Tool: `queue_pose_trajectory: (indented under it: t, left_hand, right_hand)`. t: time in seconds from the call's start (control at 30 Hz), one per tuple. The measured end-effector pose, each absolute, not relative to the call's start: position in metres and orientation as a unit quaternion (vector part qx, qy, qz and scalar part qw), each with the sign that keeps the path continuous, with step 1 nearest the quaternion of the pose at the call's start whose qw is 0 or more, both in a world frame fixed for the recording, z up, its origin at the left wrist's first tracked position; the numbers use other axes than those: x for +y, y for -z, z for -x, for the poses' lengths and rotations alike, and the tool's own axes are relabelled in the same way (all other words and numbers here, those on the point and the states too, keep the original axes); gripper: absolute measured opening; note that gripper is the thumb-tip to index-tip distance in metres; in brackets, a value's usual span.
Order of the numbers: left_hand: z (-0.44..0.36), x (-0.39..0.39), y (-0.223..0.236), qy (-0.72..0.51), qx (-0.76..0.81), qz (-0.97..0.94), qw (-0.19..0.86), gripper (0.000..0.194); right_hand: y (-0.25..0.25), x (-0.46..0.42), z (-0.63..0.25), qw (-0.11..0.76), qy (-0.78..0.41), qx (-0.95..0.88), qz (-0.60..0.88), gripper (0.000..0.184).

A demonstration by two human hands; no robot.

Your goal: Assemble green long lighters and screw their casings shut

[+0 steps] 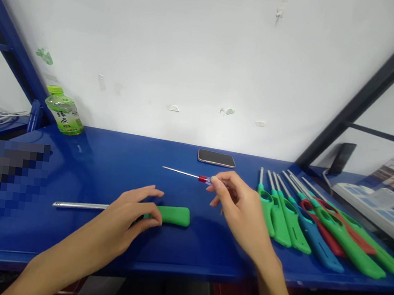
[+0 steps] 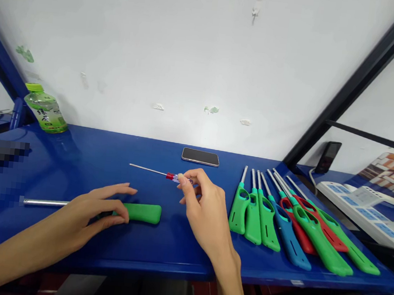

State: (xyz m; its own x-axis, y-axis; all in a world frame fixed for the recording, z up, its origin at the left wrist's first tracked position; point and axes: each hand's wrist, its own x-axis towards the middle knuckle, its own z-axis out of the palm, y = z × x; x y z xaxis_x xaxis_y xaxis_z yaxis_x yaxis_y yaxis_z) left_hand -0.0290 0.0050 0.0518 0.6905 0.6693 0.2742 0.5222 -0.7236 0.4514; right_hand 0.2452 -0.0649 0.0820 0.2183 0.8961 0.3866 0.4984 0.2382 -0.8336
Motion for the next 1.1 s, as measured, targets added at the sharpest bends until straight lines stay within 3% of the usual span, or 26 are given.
queue_pose_trajectory:
  t: [0.2, 0.43, 0.77, 1.1]
  left_hand:
    - [0.027, 0.002, -0.05, -0.187, 0.322, -0.909, 0.185, 0.034]
    - [0.021, 0.004, -0.046, -0.245, 0.281, -0.921, 0.108, 0.035]
    - [0.019, -0.009, -0.053, -0.246, 0.26, -0.924, 0.137, 0.034]
    - [0.008, -0.001, -0.062, -0.414, 0.341, -0.815, 0.221, 0.016]
  right_hand:
    - [-0.082, -0.064, -0.247, 0.518, -0.192, -0.597, 0.582, 0.027]
    - [-0.082, -0.064, -0.248, 0.527, -0.182, -0.592, 0.582, 0.026]
    - [-0.086, -0.065, -0.249, 0.523, -0.166, -0.58, 0.602, 0.026]
    - [-0.103, -0.083, -0.242, 0.589, -0.115, -0.554, 0.577, 0.021]
